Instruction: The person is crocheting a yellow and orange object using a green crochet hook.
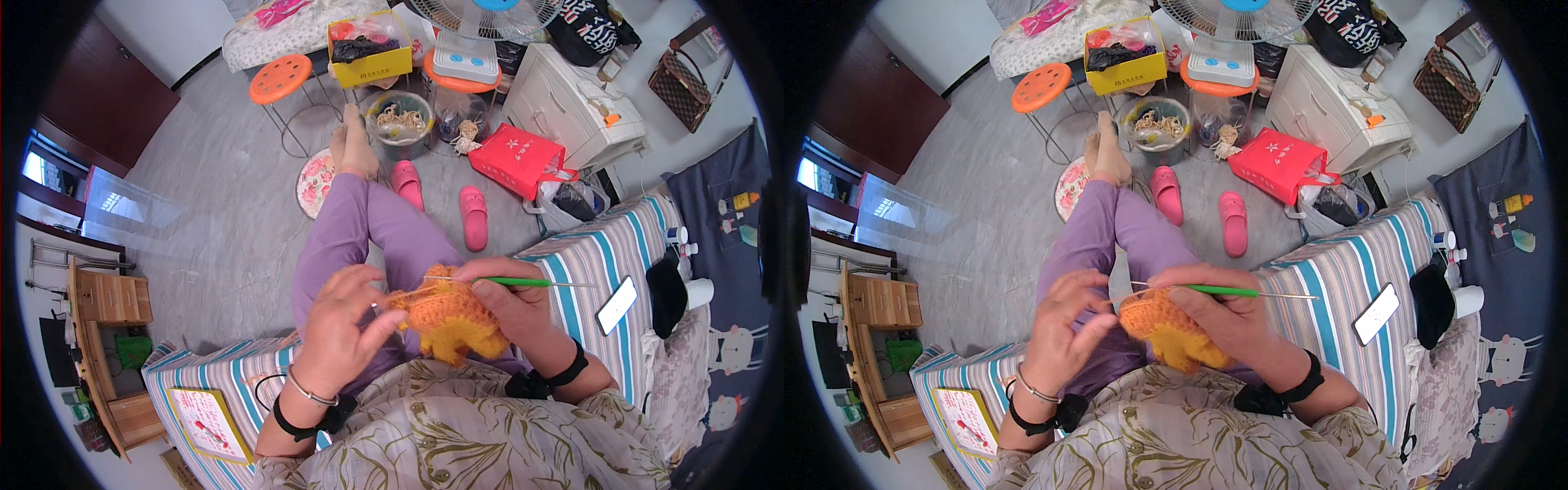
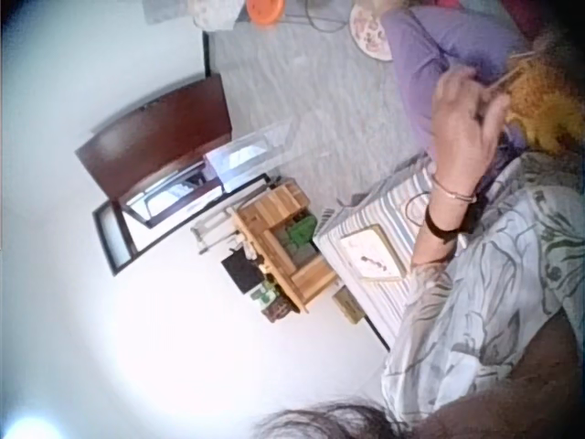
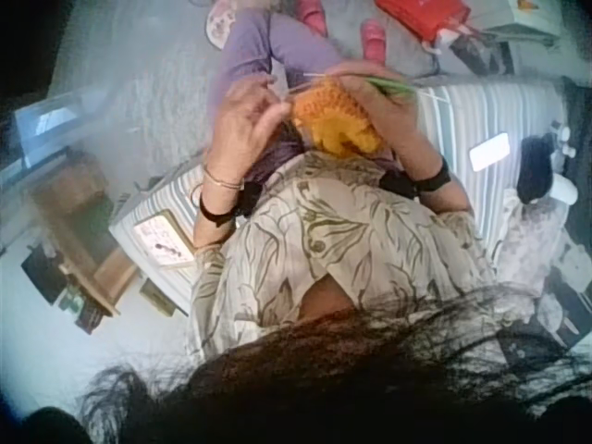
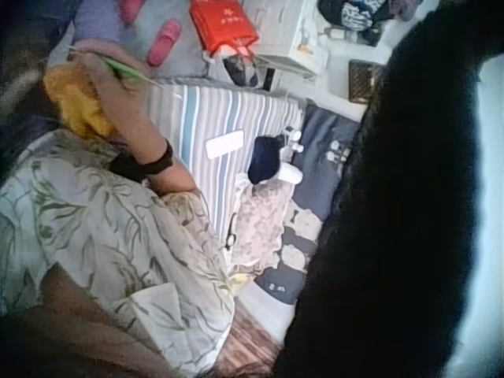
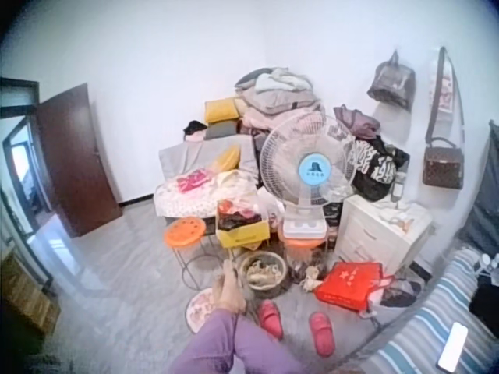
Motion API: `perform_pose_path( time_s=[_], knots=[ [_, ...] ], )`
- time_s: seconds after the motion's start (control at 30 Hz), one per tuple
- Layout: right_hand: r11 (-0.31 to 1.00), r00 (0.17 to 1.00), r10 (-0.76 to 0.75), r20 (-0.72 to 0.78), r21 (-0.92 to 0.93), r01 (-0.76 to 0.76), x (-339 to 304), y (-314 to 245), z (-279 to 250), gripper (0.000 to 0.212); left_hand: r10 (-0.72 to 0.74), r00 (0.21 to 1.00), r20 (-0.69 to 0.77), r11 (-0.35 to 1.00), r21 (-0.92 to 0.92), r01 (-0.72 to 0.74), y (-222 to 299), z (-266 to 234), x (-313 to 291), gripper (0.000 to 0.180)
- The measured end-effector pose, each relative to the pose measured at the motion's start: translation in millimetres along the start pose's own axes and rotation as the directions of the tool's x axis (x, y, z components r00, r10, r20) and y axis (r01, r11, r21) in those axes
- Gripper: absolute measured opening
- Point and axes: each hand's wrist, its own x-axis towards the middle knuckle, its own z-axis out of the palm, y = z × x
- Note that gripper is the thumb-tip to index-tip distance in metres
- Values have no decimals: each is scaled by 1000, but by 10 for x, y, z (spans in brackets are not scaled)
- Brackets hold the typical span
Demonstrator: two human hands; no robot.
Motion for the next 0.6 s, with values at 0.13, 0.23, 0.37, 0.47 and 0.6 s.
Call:
perform_pose_path(
  time_s=[0.13, 0.23, 0.37, 0.47, 0.6],
  knots=[
    [996, 997, -71, -17, -64, 70, -12, 66, -52, 17, 123, 988, 91, 991, 39, -127, -76, 8, -5, 25],
    [989, 993, -118, -1, -88, 117, -59, 58, -13, 18, 297, 933, 204, 898, -391, -201, -241, 19, 38, 25],
    [980, 984, -179, -22, -95, 177, -91, 95, 39, 20, 252, 967, 40, 229, -973, -19, -184, 348, 26, 19],
    [931, 950, -312, -14, -202, 303, -101, 130, 51, 21, 143, 989, 28, -48, -998, 35, -167, 501, -25, 21],
    [946, 954, -275, -118, -213, 246, -80, 165, 77, 20, 112, 990, 82, 124, -990, 68, -194, 460, -72, 21]
  ],
)
